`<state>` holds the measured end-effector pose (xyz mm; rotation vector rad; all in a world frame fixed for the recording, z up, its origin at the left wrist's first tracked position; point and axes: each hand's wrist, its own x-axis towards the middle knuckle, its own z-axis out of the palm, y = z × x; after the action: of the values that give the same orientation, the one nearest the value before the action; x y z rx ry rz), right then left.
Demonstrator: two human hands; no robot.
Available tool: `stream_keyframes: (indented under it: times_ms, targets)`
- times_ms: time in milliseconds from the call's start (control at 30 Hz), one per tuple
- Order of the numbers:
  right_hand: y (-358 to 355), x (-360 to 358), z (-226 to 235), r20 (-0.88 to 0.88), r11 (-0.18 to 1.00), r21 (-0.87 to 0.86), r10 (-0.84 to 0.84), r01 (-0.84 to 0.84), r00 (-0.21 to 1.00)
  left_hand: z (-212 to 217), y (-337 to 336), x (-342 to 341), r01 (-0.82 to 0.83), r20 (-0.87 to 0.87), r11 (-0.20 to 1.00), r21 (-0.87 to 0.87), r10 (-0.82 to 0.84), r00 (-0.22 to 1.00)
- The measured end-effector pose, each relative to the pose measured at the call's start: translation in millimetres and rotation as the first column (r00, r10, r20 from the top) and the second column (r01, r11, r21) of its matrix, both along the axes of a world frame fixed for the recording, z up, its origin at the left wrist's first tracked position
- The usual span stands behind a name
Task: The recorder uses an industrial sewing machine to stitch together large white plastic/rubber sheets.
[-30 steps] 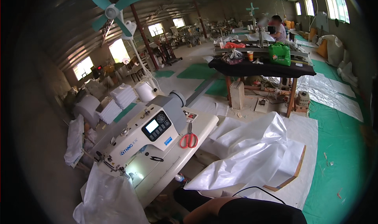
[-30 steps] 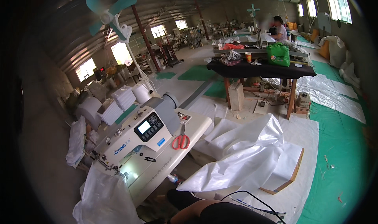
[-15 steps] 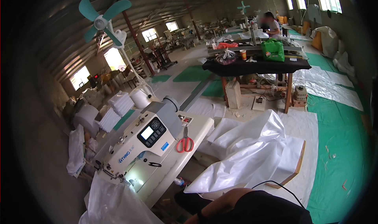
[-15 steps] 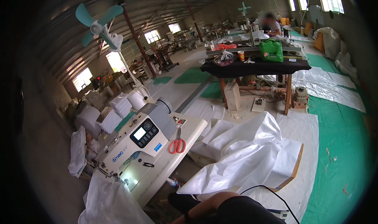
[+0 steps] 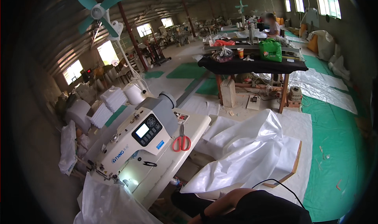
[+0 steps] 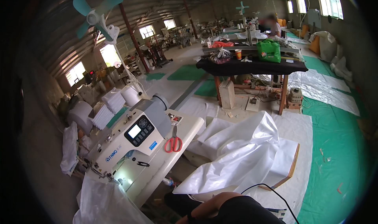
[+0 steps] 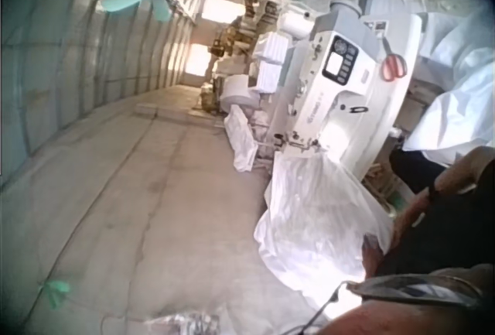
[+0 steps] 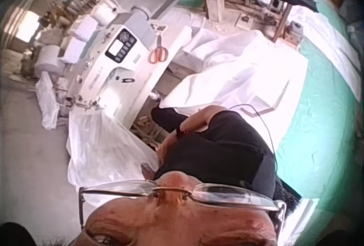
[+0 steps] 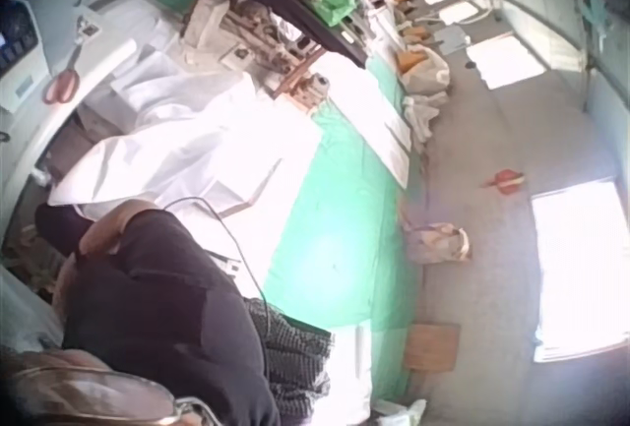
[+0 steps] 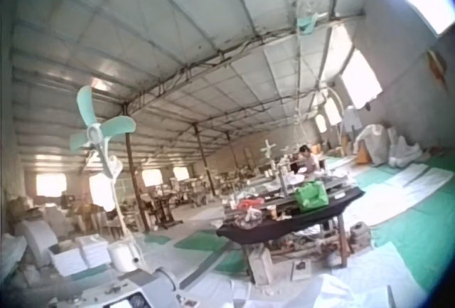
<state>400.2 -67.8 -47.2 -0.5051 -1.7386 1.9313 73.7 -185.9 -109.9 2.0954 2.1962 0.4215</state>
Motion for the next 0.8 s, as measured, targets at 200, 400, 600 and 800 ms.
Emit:
stream_keyframes:
  times_ms: [200,400,600,800]
  targets:
    - [-3.9,16.1,-9.7,0.018,1.0,-0.002,-0.006,0.006,1.0,-35.4,-10.0,-25.8,-0.19,-0.081,0.981,-0.046,0.186,0.979]
    - [-3.9,21.7,-10.0,0.021,0.999,0.029,0.015,-0.015,1.0,-66.0,-34.7,-59.0,-0.396,-0.179,0.917,-0.041,0.384,0.906]
    - [-38.3,-13.8,-37.8,0.015,0.969,-0.06,0.24,-0.239,0.971,-9.8,-76.5,-74.2,-0.629,-0.231,0.768,-0.121,0.594,0.771]
    - [-51.8,-51.3,-5.6,0.12,0.827,-0.534,-0.131,0.175,0.984,25.9,-94.2,-22.1,-0.487,-0.169,0.871,-0.058,0.472,0.865]
